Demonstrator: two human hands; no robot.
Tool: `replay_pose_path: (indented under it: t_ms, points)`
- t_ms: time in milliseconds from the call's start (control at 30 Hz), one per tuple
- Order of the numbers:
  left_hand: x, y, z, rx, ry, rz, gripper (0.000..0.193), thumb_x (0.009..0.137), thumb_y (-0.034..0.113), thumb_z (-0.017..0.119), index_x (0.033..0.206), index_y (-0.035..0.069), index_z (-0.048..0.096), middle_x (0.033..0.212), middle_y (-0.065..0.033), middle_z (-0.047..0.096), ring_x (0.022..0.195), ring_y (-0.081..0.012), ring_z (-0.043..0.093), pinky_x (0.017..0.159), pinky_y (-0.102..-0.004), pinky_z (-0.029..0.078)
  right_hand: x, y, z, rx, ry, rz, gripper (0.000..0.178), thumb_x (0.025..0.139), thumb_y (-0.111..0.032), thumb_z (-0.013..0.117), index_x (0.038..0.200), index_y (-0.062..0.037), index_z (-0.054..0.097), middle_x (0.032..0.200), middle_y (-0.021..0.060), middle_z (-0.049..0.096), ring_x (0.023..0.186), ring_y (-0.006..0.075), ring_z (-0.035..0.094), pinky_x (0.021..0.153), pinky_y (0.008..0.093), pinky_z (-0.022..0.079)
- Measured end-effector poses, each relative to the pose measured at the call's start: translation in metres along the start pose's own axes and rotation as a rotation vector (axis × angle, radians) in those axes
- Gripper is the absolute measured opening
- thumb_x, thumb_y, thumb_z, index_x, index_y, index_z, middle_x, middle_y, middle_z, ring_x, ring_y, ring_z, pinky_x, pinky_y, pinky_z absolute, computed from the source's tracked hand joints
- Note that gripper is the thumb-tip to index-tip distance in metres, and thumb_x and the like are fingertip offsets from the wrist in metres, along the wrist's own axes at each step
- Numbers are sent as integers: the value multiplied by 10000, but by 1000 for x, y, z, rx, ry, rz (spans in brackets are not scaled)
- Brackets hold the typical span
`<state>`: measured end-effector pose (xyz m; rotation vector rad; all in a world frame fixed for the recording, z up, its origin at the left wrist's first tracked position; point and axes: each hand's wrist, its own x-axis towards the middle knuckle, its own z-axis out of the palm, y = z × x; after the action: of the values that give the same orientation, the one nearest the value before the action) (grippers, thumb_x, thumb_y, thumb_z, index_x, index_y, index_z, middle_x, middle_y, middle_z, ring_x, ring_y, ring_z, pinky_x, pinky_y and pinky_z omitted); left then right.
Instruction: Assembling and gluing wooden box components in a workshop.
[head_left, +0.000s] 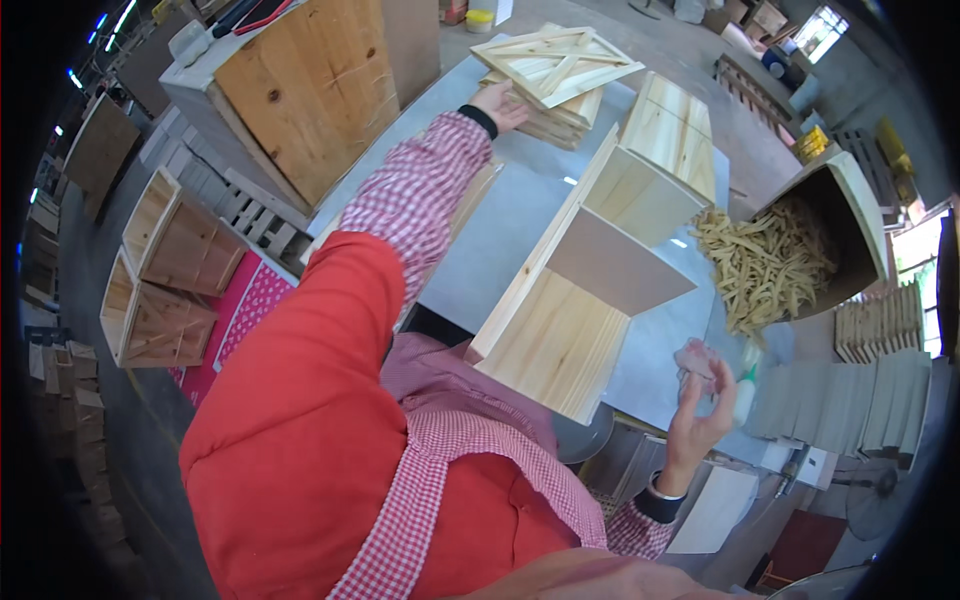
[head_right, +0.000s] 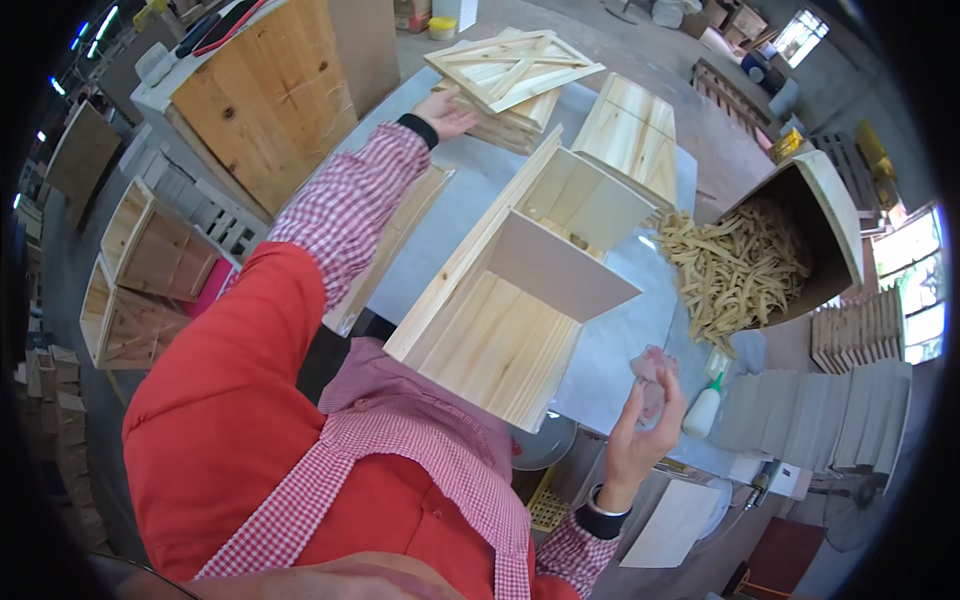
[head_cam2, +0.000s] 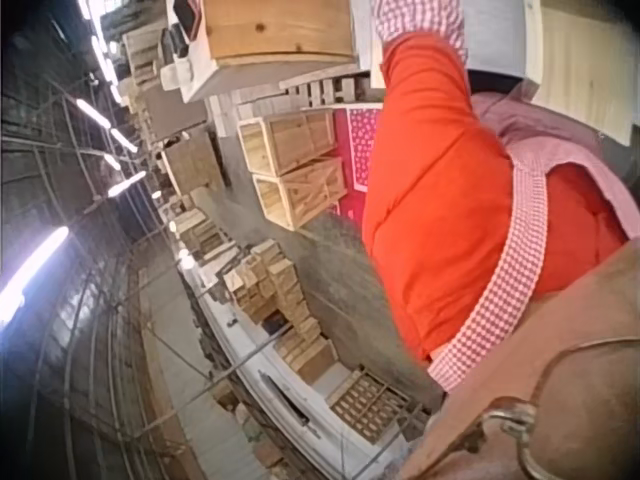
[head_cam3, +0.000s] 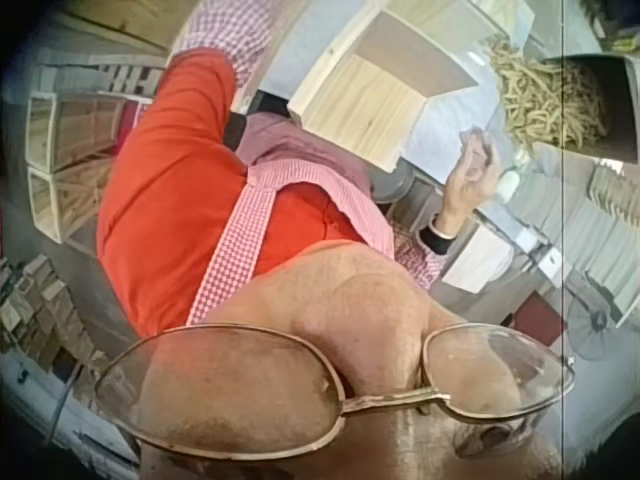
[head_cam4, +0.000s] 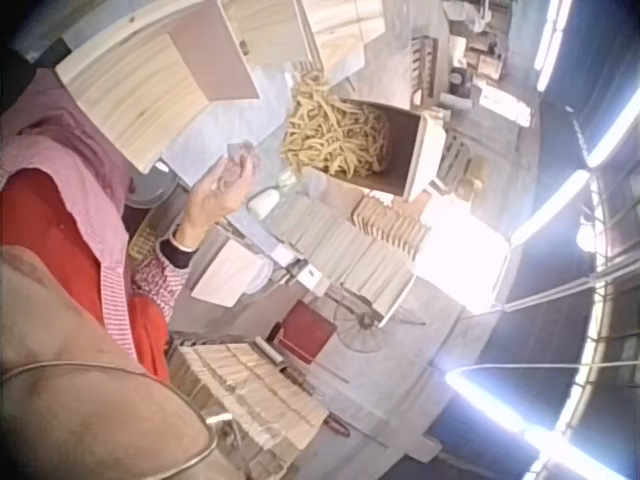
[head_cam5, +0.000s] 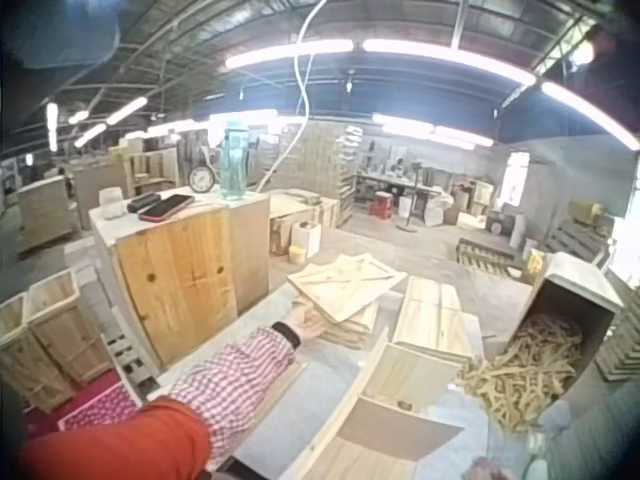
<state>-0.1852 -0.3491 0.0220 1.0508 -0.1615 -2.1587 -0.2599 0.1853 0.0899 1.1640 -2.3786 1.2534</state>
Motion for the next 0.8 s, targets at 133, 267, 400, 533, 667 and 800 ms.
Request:
replay_pose_path:
  t_ms: [133, 267, 400, 533, 667, 800]
  points:
    - [28, -38, 47, 18, -90, 171, 308, 890, 203, 646, 1123, 45, 523, 1086, -104, 614, 1009, -244, 602, 891, -387, 497, -24, 5, -12, -104, 8, 38, 332, 862, -41, 611, 1179, 38, 554, 1095, 162, 622, 1036, 263, 586, 930, 365, 432]
    - [18, -30, 48, 256, -79, 167, 267, 866, 162, 644, 1087, 53, 543, 1013, -79, 633, 871, -202, 612, 777, -336, 521, -28, 10, -9, -123, 0, 54, 340, 832, -11, 620, 1161, 43, 553, 1081, 173, 621, 1023, 292, 593, 913, 375, 439]
    - [1, 5, 28, 57, -362, -11, 291, 847, 151, 618, 1095, 19, 541, 1014, -110, 617, 839, -199, 597, 729, -309, 528, -18, -2, -1, -49, -5, 22, 336, 842, -17, 613, 1169, 38, 556, 1089, 169, 624, 1026, 284, 592, 927, 370, 435]
    - [-52, 27, 20, -192, -537, -122, 358, 837, 156, 603, 1136, -28, 530, 1027, -148, 603, 839, -213, 590, 701, -290, 529, -2, -17, 10, 23, -15, -69, 339, 854, -27, 608, 1186, 26, 559, 1107, 162, 628, 1038, 267, 590, 959, 370, 423]
    - [-84, 35, 15, -211, -719, -70, 396, 837, 155, 588, 1154, -74, 527, 1066, -186, 588, 830, -226, 584, 703, -282, 527, 2, -28, 14, 7, 3, -166, 353, 816, -19, 637, 1161, 15, 571, 1083, 147, 634, 993, 268, 598, 936, 370, 430]
    - [-90, 43, 21, -178, -870, 98, 267, 824, 32, 573, 1076, -53, 588, 1023, -155, 634, 883, -242, 623, 791, -318, 543, -1, -23, 13, -32, 75, -232, 362, 763, -26, 676, 1113, -8, 585, 1037, 127, 636, 905, 255, 605, 862, 366, 451]
